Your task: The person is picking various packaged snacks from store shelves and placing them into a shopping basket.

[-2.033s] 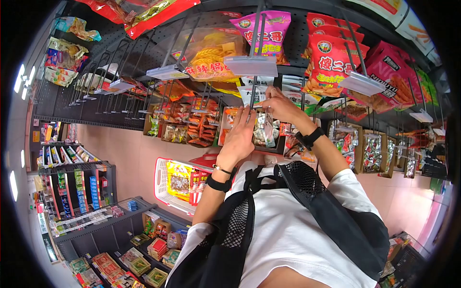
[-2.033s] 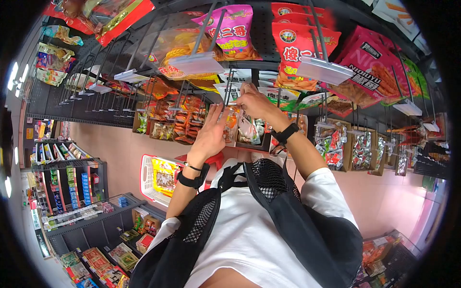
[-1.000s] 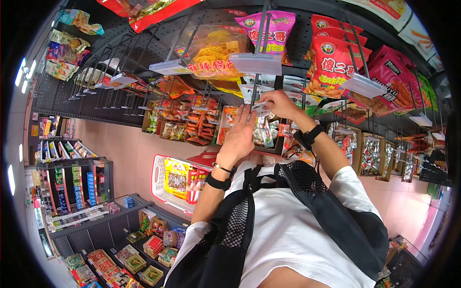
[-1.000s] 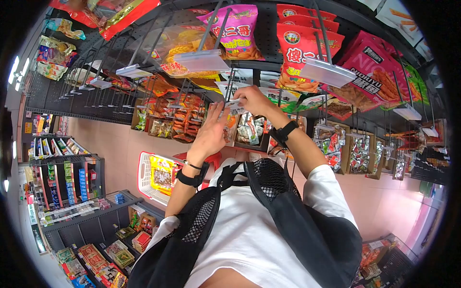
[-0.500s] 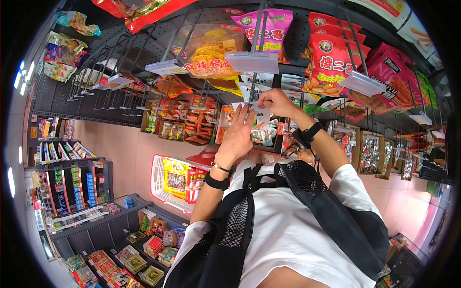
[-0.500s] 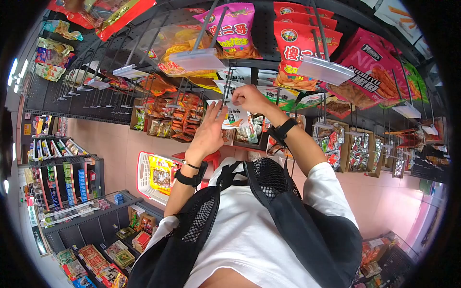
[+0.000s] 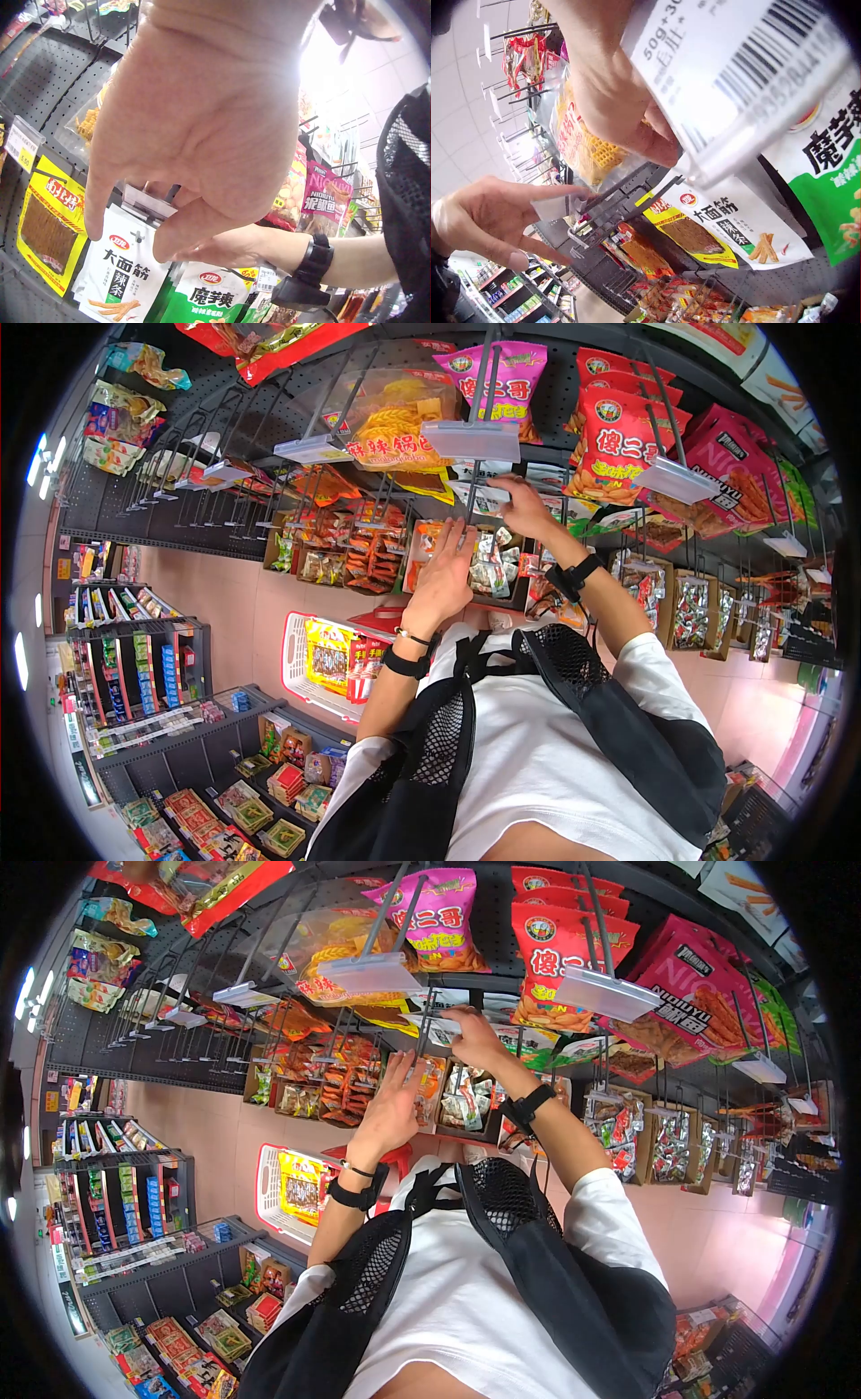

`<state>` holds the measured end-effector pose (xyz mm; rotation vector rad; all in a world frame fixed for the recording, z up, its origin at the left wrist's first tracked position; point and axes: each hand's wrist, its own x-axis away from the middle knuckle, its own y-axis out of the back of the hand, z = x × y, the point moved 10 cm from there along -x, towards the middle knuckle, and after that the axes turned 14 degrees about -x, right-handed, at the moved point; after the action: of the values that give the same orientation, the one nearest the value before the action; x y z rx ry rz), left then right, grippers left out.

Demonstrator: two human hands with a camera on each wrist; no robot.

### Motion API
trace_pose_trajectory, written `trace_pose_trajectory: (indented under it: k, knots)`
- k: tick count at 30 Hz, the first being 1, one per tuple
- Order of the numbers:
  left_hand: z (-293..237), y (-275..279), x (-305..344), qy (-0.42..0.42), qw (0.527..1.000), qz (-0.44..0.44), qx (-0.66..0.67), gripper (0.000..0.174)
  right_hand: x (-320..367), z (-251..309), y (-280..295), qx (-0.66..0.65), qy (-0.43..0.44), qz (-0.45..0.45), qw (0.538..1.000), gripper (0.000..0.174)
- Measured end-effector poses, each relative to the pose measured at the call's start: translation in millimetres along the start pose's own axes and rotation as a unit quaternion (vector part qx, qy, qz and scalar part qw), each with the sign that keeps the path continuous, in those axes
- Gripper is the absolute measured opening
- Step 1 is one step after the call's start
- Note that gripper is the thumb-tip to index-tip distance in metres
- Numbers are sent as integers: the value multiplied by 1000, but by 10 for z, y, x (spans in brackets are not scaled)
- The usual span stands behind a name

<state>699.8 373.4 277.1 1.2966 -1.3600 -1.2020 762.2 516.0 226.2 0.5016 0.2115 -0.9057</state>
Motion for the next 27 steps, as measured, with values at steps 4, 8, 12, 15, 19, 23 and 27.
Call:
trace_pose_trajectory:
  k: [4, 8, 12, 15, 19, 23, 27]
  knots:
    - [0, -5, 5, 6, 1000, 3, 2, 69, -22, 66, 236, 17, -67, -40, 997, 28]
    - [-8, 27, -5, 7, 1000, 2, 1, 69, 11, -101, 108, -13, -145, 21, 989, 20]
    - [2, 13, 15, 14, 1000, -1, 11, 69, 202, -276, -384, 87, -122, 248, 957, 21]
    - [-12, -12, 22, 11, 1000, -1, 10, 70, 470, -463, -480, 151, -267, 364, 880, 29]
    - [-11, 1, 30, 10, 1000, -2, 5, 71, 509, -654, -495, 142, -280, 353, 881, 36]
    - [-29, 15, 35, 7, 1000, -7, 23, 73, 413, -447, -412, 130, -257, 317, 904, 37]
    - [-45, 13, 64, 12, 999, -10, 48, 74, 476, -426, -403, 138, -301, 336, 882, 36]
